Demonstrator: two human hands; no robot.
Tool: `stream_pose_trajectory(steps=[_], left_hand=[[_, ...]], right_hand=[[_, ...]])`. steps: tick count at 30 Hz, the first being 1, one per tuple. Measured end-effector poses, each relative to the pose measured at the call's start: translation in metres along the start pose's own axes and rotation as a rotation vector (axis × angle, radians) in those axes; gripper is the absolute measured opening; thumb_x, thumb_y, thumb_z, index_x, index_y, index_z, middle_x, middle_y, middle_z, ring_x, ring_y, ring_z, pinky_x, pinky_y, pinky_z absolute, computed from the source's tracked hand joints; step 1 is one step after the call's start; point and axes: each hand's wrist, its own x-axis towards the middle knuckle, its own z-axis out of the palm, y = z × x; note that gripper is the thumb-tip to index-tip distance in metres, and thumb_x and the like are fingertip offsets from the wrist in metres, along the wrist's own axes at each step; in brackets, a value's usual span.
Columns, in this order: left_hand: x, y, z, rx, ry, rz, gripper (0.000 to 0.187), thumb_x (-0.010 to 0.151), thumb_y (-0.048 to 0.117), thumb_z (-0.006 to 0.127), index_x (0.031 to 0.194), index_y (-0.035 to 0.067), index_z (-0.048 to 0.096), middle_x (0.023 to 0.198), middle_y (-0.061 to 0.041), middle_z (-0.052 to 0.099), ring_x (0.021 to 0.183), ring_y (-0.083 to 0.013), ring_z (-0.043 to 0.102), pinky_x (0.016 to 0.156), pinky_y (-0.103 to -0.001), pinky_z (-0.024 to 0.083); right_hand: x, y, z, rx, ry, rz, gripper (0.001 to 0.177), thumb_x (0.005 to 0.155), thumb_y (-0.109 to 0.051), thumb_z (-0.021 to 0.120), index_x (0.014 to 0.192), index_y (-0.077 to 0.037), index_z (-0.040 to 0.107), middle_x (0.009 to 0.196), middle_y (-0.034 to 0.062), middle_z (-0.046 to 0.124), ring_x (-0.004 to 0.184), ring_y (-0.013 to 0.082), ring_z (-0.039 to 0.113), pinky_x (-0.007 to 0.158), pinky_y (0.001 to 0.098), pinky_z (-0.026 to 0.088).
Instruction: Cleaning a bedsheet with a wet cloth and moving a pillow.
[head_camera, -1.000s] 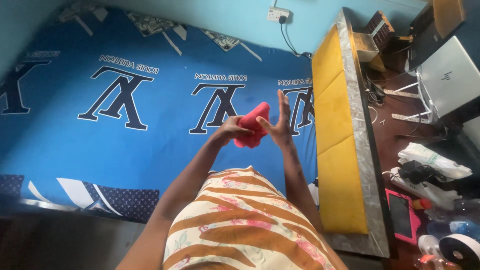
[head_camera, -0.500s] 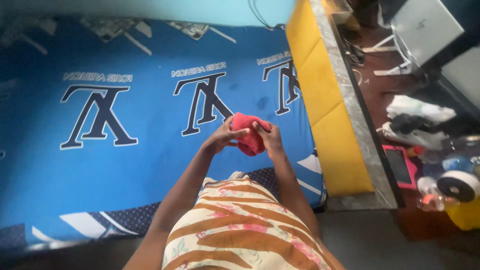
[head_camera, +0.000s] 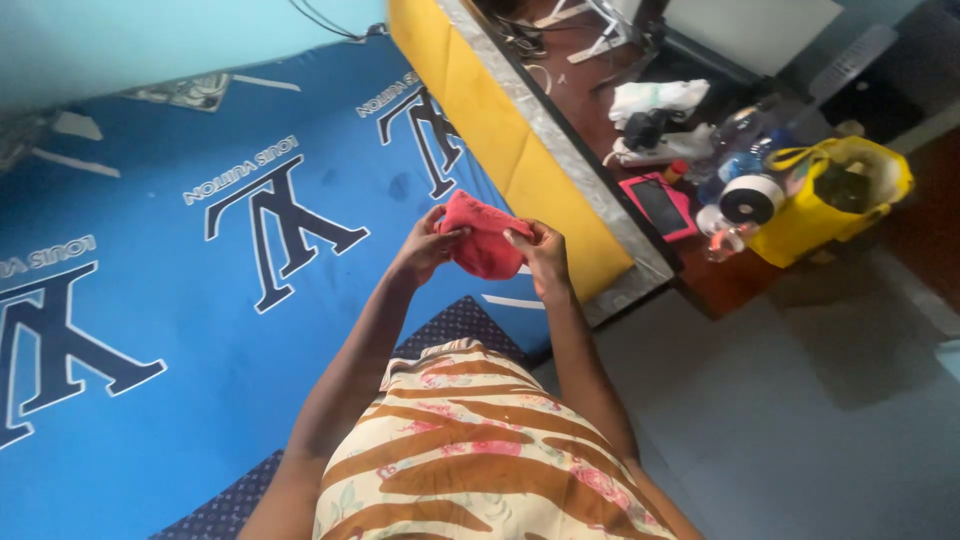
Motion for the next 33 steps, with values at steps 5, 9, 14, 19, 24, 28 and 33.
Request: stream_pose_trajectory(steps=[5,9,14,19,24,28,33], left_hand=[[0.034,-0.023,0.079,0.093,-0.072,-0.087,0.054,0.085,0.027,0.082,0.132,0.013,0.058,0.113,0.0,0.07,0.1,-0.013,0.067,0.085,-0.035,0.055],[0.067,-0.051,0.156,0.167,-0.198,-0.093,0.049,0.09,0.03,0.079,0.132,0.012,0.062,0.114,-0.003,0.07,0.1,-0.0142,0.067,0.084,-0.033,0.055],[0.09,-0.074,0.264,0.191,-0.311,-0.109,0.051,0.088,0.03,0.079,0.132,0.011,0.06,0.111,-0.003,0.07,0.096,-0.0138,0.069,0.08,-0.031,0.059],[0.129,-0.132,0.342,0.217,-0.43,-0.088,0.045,0.089,0.025,0.081,0.125,0.004,0.066,0.106,-0.002,0.07,0.093,-0.0129,0.066,0.078,-0.03,0.055],[0.135,-0.135,0.424,0.14,-0.606,-0.051,0.024,0.097,0.014,0.07,0.117,0.002,0.073,0.104,-0.005,0.076,0.093,-0.0116,0.07,0.082,-0.025,0.056],[0.177,-0.163,0.491,0.17,-0.804,0.121,0.021,0.093,0.001,0.068,0.114,0.0,0.072,0.103,-0.005,0.076,0.092,-0.0111,0.072,0.083,-0.025,0.059],[0.182,-0.154,0.596,0.326,-1.107,0.278,0.029,0.084,-0.013,0.064,0.108,-0.001,0.074,0.095,-0.004,0.074,0.086,-0.012,0.069,0.076,-0.028,0.058]], right_hand=[[-0.01,-0.01,-0.096,0.019,0.136,-0.182,0.017,0.091,-0.007,0.078,0.106,0.001,0.076,0.098,0.0029,0.075,0.086,0.0087,0.068,0.081,0.0245,0.055],[-0.006,0.029,-0.226,-0.025,0.25,-0.331,0.027,0.109,-0.015,0.083,0.095,0.005,0.073,0.09,-0.0017,0.062,0.086,0.0075,0.054,0.08,0.0257,0.044],[-0.066,-0.052,-0.278,-0.016,0.442,-0.331,0.022,0.093,-0.02,0.08,0.105,-0.002,0.076,0.097,-0.0035,0.071,0.088,0.0068,0.063,0.084,0.024,0.051],[-0.124,-0.086,-0.349,0.026,0.627,-0.329,0.027,0.086,-0.017,0.081,0.109,-0.005,0.074,0.102,-0.0014,0.074,0.092,0.0089,0.067,0.09,0.0256,0.054],[-0.177,-0.09,-0.421,-0.018,0.809,-0.428,0.024,0.094,-0.016,0.079,0.112,-0.001,0.073,0.104,0.0021,0.071,0.096,0.0136,0.064,0.091,0.0303,0.053],[-0.217,-0.123,-0.419,-0.072,0.89,-0.352,0.023,0.096,-0.015,0.072,0.114,-0.002,0.073,0.107,0.0028,0.073,0.097,0.013,0.065,0.091,0.0299,0.055],[-0.251,-0.109,-0.472,-0.238,0.719,-0.379,0.049,0.079,0.004,0.055,0.126,0.0,0.07,0.126,0.0099,0.073,0.122,0.0215,0.069,0.105,0.032,0.053]])
